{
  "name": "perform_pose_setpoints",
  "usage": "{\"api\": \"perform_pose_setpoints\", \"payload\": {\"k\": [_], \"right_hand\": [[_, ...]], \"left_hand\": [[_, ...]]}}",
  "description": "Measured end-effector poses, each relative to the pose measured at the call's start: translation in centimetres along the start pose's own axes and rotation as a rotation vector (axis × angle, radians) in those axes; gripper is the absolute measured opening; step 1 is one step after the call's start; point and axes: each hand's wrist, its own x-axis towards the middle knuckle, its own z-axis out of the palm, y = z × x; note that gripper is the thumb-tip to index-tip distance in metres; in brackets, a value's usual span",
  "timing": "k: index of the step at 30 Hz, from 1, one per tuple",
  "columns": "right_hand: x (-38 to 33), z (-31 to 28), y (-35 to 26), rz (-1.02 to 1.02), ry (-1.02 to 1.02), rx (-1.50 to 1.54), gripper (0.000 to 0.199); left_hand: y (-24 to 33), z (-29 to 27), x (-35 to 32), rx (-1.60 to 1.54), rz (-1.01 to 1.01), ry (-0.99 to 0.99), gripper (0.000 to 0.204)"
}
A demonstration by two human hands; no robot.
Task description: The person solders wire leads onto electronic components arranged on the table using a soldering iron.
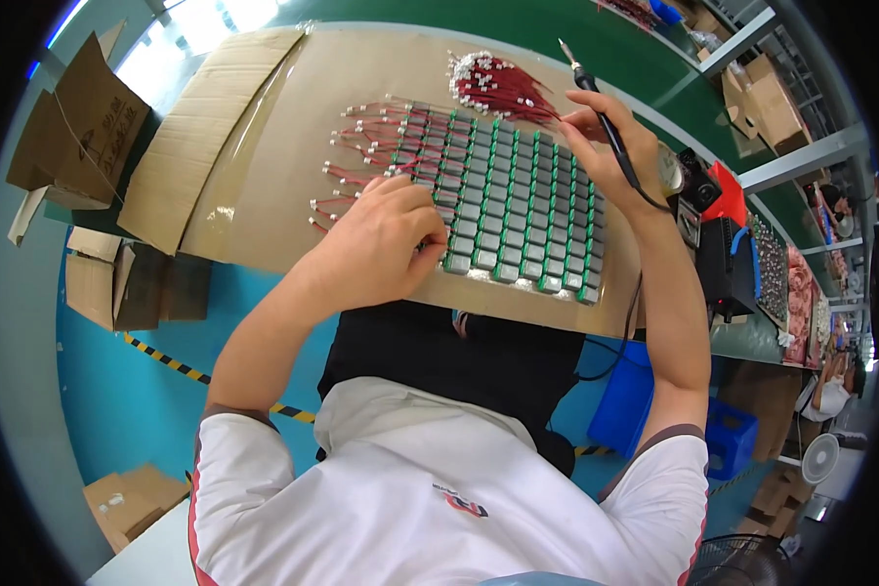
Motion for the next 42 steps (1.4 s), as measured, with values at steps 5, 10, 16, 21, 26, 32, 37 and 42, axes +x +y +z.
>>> {"api": "perform_pose_setpoints", "payload": {"k": [5,10,16,21,26,32,37,42], "right_hand": [[-4.2,-0.3,-4.8,-0.088,-0.098,0.056,0.041],[-6.7,1.5,-6.9,-0.142,-0.156,0.176,0.044],[-7.6,1.7,-7.3,-0.116,-0.246,0.291,0.044],[-8.0,1.8,-6.8,0.009,-0.134,0.47,0.04],[-8.2,1.8,-7.1,0.034,-0.141,0.527,0.041],[-8.5,1.8,-7.1,0.064,-0.152,0.598,0.037],[-8.5,2.0,-7.2,0.069,-0.141,0.606,0.035],[-7.7,0.9,-7.1,-0.108,-0.247,0.453,0.041]], "left_hand": [[0.3,-0.5,0.4,-0.051,0.044,0.214,0.021],[2.4,-0.5,2.2,0.027,0.144,0.344,0.032],[2.7,2.9,2.7,-0.06,0.162,0.239,0.018],[3.3,3.4,2.0,-0.161,-0.009,0.278,0.012],[3.7,3.3,1.9,-0.195,-0.062,0.309,0.011],[4.0,3.0,1.8,-0.237,-0.059,0.231,0.018],[4.0,2.8,1.5,-0.392,-0.218,0.244,0.017],[4.1,1.8,1.1,-0.362,-0.242,0.292,0.014]]}}
